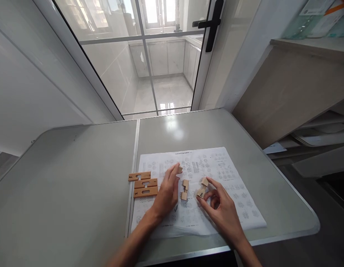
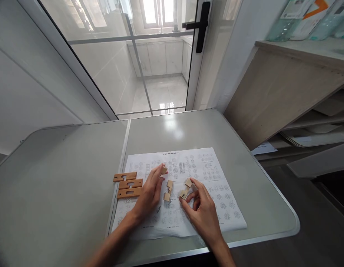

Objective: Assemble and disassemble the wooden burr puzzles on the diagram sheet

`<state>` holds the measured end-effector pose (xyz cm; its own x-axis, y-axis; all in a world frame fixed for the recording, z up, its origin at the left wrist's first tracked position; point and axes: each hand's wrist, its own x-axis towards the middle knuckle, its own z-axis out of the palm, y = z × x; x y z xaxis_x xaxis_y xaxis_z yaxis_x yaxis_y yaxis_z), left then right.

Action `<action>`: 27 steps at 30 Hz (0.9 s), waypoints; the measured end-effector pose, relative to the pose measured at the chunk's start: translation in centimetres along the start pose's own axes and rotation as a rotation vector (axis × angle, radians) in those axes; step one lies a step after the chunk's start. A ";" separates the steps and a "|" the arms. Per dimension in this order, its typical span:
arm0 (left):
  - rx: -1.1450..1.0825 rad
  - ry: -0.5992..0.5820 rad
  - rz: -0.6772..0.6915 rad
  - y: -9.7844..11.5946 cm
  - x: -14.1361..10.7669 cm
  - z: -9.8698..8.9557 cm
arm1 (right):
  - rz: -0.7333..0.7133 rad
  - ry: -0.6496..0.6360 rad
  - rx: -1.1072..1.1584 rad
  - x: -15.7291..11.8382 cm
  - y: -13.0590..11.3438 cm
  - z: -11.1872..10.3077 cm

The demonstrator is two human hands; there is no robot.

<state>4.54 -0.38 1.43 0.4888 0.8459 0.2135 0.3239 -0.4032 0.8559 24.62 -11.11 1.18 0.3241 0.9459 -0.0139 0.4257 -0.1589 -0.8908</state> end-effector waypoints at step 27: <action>0.312 -0.149 0.245 1.1 -0.1 0.0 | 0.004 -0.003 0.021 -0.1 0.0 -0.1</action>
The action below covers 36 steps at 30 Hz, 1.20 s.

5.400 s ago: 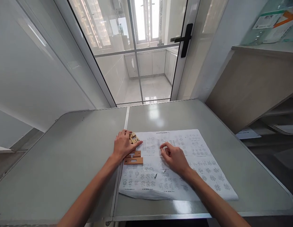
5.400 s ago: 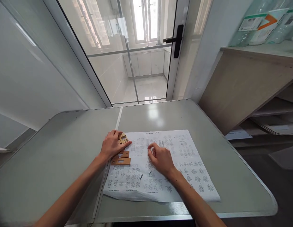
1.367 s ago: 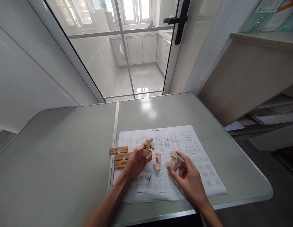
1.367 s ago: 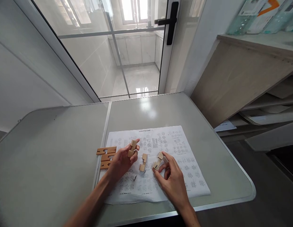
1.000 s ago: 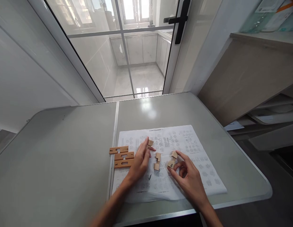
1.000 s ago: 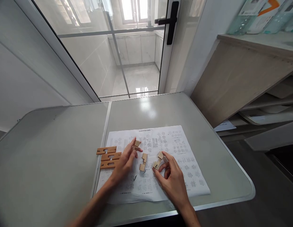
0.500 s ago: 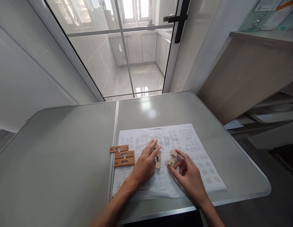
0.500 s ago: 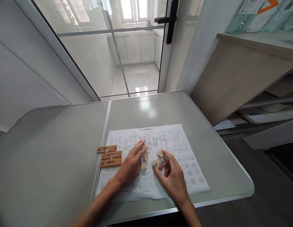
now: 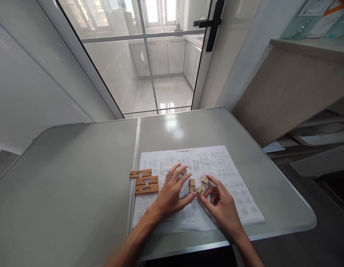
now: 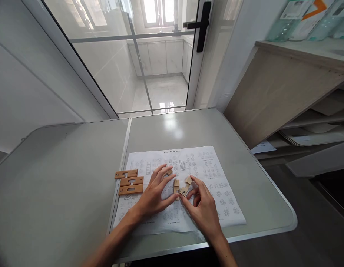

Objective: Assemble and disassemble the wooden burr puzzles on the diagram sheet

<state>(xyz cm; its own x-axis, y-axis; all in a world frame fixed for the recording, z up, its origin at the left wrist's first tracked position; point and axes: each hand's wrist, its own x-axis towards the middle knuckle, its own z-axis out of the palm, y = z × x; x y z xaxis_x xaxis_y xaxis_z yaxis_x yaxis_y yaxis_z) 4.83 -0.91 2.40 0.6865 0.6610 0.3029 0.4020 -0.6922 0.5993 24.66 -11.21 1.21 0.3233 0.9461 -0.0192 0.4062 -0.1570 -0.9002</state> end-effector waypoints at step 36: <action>-0.057 0.219 0.037 -0.1 -0.9 0.7 | -0.129 0.181 -0.109 -0.6 -4.7 3.3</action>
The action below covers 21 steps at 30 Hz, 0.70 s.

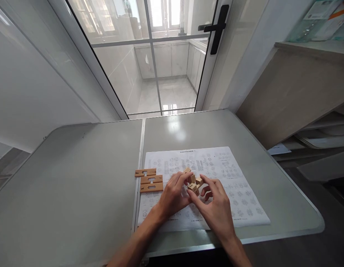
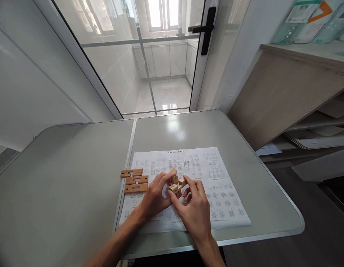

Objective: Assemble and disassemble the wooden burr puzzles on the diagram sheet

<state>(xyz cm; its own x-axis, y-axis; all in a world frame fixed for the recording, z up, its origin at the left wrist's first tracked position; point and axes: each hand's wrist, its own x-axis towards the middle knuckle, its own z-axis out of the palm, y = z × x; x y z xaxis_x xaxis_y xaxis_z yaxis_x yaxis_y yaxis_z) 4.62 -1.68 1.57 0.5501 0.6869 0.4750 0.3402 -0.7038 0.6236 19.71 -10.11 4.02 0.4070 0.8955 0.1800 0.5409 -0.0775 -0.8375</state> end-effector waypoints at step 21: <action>-0.077 -0.007 0.035 -0.4 -0.3 0.3 | 0.036 -0.064 -0.023 0.6 -0.6 -0.2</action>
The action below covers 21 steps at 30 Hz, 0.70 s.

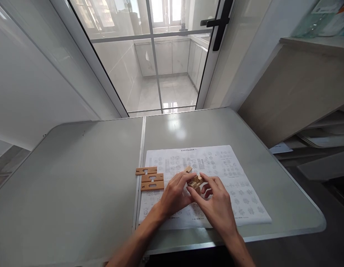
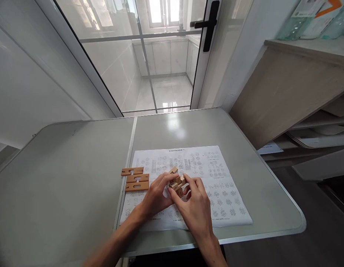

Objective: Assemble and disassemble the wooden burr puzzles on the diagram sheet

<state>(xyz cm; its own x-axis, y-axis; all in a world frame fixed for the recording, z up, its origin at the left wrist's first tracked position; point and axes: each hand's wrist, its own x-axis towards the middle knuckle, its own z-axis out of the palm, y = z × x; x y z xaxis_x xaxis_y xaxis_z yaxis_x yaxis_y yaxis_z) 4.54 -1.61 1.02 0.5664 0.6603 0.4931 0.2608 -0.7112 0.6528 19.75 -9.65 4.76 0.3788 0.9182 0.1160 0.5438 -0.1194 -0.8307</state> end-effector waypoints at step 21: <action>-0.452 -0.074 -0.271 1.4 1.1 -1.5 | 0.209 -0.222 0.446 1.0 -0.2 -2.0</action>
<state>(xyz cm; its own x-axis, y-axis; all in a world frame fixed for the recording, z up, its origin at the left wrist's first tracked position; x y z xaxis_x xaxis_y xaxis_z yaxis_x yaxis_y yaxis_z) 4.38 -1.53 3.36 0.5830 0.7756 0.2418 0.0517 -0.3325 0.9417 21.52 -9.47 6.10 0.2512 0.9556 -0.1540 0.0844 -0.1801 -0.9800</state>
